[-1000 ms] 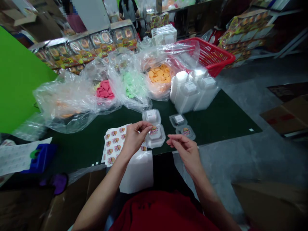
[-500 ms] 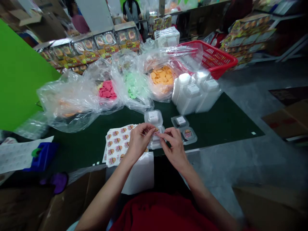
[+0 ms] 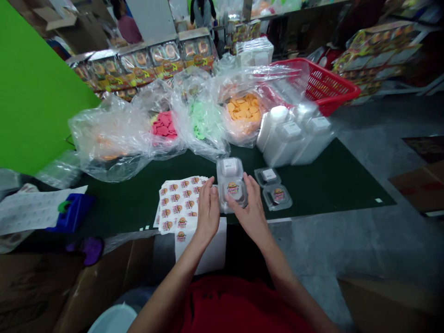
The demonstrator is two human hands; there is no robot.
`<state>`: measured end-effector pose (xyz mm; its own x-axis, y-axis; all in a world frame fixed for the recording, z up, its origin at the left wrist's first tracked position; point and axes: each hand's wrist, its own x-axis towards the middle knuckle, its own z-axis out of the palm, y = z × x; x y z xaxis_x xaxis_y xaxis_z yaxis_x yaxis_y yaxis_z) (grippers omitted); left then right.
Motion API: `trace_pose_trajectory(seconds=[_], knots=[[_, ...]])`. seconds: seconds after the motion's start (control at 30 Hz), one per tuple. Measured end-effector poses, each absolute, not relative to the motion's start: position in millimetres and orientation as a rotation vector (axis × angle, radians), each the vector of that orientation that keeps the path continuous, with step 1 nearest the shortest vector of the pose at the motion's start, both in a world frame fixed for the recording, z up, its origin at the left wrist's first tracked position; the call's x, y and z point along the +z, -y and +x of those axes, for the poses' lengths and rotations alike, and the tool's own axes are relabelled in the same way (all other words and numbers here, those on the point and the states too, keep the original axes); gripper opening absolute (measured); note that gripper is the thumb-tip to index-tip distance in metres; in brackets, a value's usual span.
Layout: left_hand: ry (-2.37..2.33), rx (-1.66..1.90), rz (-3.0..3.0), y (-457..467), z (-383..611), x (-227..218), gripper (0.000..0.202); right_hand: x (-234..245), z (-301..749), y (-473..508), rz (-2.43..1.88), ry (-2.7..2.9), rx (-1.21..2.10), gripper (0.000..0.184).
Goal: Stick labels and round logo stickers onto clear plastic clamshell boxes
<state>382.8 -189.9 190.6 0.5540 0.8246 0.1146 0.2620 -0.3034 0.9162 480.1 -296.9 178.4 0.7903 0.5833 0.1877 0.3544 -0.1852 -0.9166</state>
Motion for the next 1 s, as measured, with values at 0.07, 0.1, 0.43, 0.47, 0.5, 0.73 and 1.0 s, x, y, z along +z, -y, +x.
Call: trace_pose_trajectory(seconds=[0.07, 0.1, 0.43, 0.47, 0.5, 0.73, 1.0], knots=[[-0.918, 0.644, 1.711, 195.3, 378.0, 185.3, 0.062, 169.5, 480.4, 289.0, -1.77, 0.683, 0.374, 0.09], [-0.92, 0.603, 1.652, 197.5, 376.3, 182.9, 0.065, 166.2, 481.7, 286.4, -1.747, 0.671, 0.418, 0.091], [-0.868, 0.666, 1.648, 212.8, 362.3, 181.7, 0.061, 189.9, 485.3, 294.0, -1.835, 0.839, 0.292, 0.103], [-0.846, 0.673, 1.677, 213.0, 361.5, 183.4, 0.06, 191.9, 482.0, 292.7, -1.854, 0.851, 0.277, 0.099], [-0.824, 0.678, 1.701, 213.1, 361.0, 184.9, 0.059, 192.8, 478.6, 290.7, -1.873, 0.861, 0.272, 0.095], [-0.793, 0.691, 1.71, 211.2, 360.1, 183.6, 0.056, 190.4, 468.2, 282.0, -1.872, 0.815, 0.172, 0.08], [-0.834, 1.002, 1.659, 224.8, 338.6, 240.6, 0.043, 199.8, 485.3, 297.0, -1.613, 0.741, 0.333, 0.076]])
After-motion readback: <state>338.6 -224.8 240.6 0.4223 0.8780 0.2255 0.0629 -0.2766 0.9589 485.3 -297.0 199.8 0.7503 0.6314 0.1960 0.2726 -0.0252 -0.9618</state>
